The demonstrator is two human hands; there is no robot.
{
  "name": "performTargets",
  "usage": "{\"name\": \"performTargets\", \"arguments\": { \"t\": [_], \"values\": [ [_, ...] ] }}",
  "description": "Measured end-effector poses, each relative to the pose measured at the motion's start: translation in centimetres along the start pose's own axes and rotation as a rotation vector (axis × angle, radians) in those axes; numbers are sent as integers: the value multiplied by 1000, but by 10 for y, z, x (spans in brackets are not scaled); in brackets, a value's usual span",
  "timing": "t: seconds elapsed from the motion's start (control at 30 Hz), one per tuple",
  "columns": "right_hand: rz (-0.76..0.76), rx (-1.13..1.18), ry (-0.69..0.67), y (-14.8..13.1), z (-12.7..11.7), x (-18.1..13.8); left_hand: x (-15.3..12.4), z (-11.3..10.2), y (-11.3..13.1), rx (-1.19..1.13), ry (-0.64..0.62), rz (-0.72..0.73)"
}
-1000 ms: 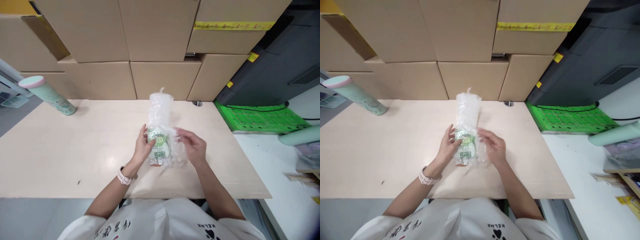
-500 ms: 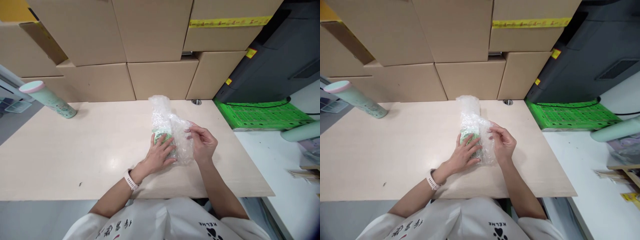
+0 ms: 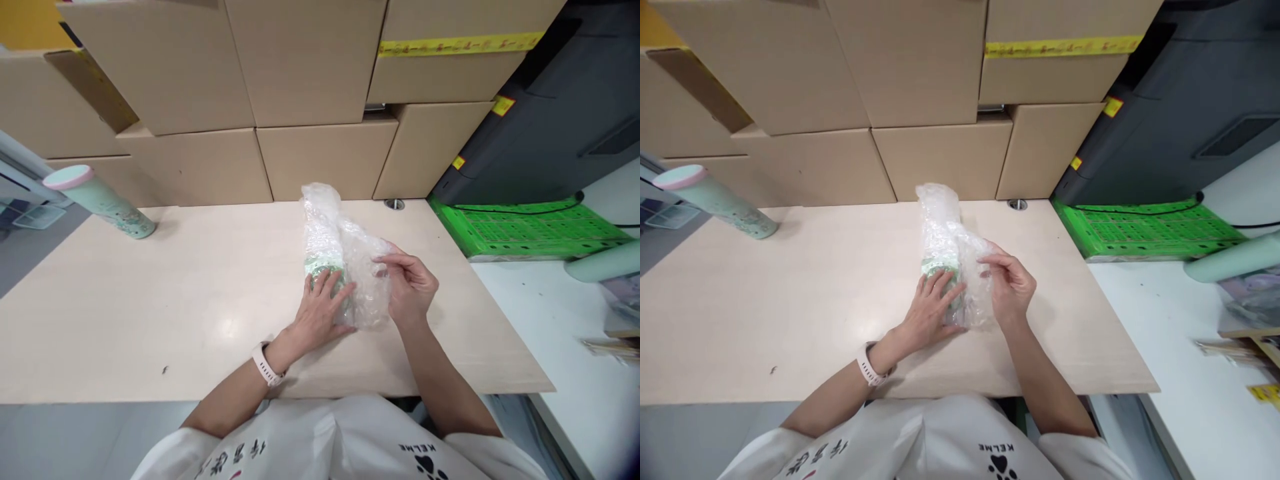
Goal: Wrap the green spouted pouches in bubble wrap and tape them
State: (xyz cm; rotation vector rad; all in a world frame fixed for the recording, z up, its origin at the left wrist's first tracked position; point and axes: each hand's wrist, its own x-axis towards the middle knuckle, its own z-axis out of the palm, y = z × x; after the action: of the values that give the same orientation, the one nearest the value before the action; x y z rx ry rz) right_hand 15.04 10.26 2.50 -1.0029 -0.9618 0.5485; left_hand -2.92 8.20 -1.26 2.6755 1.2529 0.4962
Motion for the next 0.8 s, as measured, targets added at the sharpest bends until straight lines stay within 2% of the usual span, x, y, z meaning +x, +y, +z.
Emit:
{"name": "performTargets", "arguments": {
  "t": [0.13,0.23,0.3,0.4,0.47,0.53,0.63,0.7,0.77,0.8],
  "values": [
    [13,2,51,-2,-2,3,0,-4,0,18,6,8],
    [74,61,171,1,-8,16,-1,-10,-2,-39,97,30],
    [95,95,260,6,-15,26,-4,-14,-2,-91,230,3],
    [55,35,394,16,-30,41,-8,-23,0,-156,535,-86],
    [-24,-76,486,20,-42,49,-10,-31,-1,-179,700,-187],
    [-148,-266,542,17,-54,53,-10,-37,-4,-183,776,-316],
    [-402,-644,534,4,-60,50,-6,-38,-10,-181,748,-392],
    [-543,-770,464,-4,-54,42,-4,-31,-11,-173,607,-333],
    [-596,-753,260,-5,-41,30,-2,-21,-9,-134,387,-273],
    [-592,-734,90,-2,-33,24,-2,-16,-7,-101,266,-255]
  ]
}}
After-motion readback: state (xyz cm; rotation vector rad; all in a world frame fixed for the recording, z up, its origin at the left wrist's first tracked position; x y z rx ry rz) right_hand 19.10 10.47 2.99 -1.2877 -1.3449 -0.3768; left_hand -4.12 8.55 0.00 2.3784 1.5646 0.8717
